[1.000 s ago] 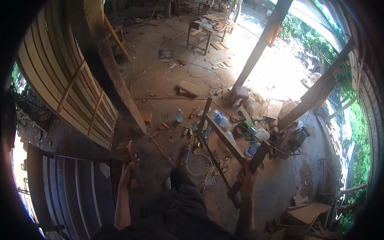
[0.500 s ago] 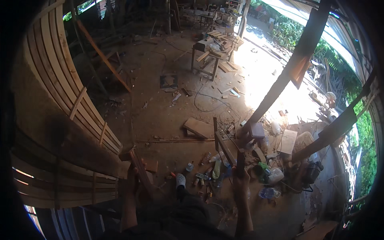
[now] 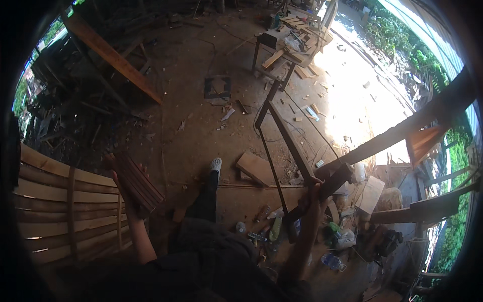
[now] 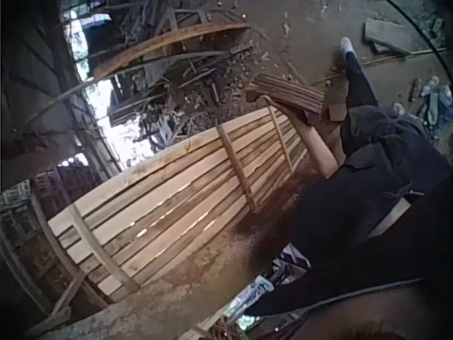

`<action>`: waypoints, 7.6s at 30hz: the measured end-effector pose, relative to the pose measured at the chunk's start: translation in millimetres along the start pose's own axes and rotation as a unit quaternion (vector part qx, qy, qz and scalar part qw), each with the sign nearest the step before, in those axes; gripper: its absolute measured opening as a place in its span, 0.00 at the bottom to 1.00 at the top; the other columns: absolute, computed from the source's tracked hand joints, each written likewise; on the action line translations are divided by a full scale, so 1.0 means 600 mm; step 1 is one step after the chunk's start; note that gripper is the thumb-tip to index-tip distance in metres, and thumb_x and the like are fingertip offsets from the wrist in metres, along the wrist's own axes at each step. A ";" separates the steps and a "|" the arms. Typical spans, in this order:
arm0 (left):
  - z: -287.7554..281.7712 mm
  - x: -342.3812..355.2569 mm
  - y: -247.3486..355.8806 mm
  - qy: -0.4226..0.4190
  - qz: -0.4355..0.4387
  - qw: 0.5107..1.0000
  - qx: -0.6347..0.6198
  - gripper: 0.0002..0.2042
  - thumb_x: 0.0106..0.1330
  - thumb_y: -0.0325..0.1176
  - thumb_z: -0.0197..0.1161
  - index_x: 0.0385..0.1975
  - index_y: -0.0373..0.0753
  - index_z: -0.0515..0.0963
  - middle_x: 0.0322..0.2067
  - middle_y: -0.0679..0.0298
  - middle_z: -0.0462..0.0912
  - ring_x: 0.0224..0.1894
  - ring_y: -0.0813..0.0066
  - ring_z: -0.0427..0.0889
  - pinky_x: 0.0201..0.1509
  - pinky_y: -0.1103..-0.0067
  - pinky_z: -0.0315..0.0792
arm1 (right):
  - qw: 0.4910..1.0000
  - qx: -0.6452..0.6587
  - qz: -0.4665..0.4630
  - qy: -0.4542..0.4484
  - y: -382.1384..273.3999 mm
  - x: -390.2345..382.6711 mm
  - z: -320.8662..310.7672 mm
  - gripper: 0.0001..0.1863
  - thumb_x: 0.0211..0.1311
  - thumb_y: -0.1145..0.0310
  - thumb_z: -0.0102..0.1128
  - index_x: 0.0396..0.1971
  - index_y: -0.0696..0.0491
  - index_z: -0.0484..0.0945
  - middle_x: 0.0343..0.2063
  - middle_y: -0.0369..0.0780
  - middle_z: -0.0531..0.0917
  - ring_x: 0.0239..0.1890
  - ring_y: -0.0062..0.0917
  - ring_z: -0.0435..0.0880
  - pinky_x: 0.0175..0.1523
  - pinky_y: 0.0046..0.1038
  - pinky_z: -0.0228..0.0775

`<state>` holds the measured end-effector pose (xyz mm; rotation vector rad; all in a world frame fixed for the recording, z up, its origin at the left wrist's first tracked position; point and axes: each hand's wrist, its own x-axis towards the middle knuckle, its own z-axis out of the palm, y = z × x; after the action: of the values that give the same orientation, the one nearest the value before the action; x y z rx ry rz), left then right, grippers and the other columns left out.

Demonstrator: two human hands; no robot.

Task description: The person holds and turns over a wooden piece, picks up a frame saw, and walks across the workshop. The person then positions the wooden piece on a work surface and cuts it using the frame saw.

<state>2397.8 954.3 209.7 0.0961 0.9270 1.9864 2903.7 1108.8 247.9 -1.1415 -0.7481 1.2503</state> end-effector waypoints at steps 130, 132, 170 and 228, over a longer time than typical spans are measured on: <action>1.734 2.740 -1.191 -0.995 -0.028 -0.062 0.071 0.39 0.63 0.52 0.70 0.71 0.40 0.63 0.66 0.42 0.64 0.71 0.40 0.60 0.73 0.49 0.55 | 0.302 0.101 -0.069 0.945 0.238 2.561 1.906 0.39 0.56 0.70 0.73 0.68 0.58 0.66 0.58 0.42 0.78 0.60 0.29 0.77 0.67 0.32 0.67; 1.744 2.808 -1.327 -0.978 0.153 -0.017 0.140 0.44 0.60 0.51 0.72 0.73 0.40 0.60 0.70 0.39 0.59 0.74 0.35 0.54 0.74 0.47 0.52 | 0.277 0.120 -0.086 0.949 0.202 2.578 1.890 0.39 0.58 0.70 0.72 0.69 0.57 0.65 0.57 0.42 0.79 0.60 0.30 0.77 0.66 0.32 0.68; 1.917 2.733 -1.188 -0.798 -0.489 -0.281 0.213 0.34 0.76 0.60 0.55 0.69 0.36 0.70 0.62 0.49 0.77 0.65 0.62 0.76 0.68 0.69 0.69 | 0.234 0.014 0.033 0.972 0.119 2.728 1.826 0.40 0.61 0.69 0.64 0.73 0.60 0.61 0.63 0.52 0.72 0.61 0.36 0.77 0.60 0.35 0.73; 1.511 2.732 -1.409 -0.965 0.256 -0.053 0.031 0.35 0.74 0.57 0.53 0.73 0.38 0.61 0.73 0.47 0.57 0.80 0.50 0.47 0.81 0.52 0.33 | 0.296 0.168 -0.311 0.887 0.613 2.762 2.051 0.41 0.66 0.57 0.67 0.73 0.62 0.61 0.44 0.38 0.83 0.36 0.15 0.76 0.43 0.22 0.69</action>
<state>2410.6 2978.5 -144.3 -3.0398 1.5286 -0.0851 1996.3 2987.6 40.8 -0.9378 0.8307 -0.9082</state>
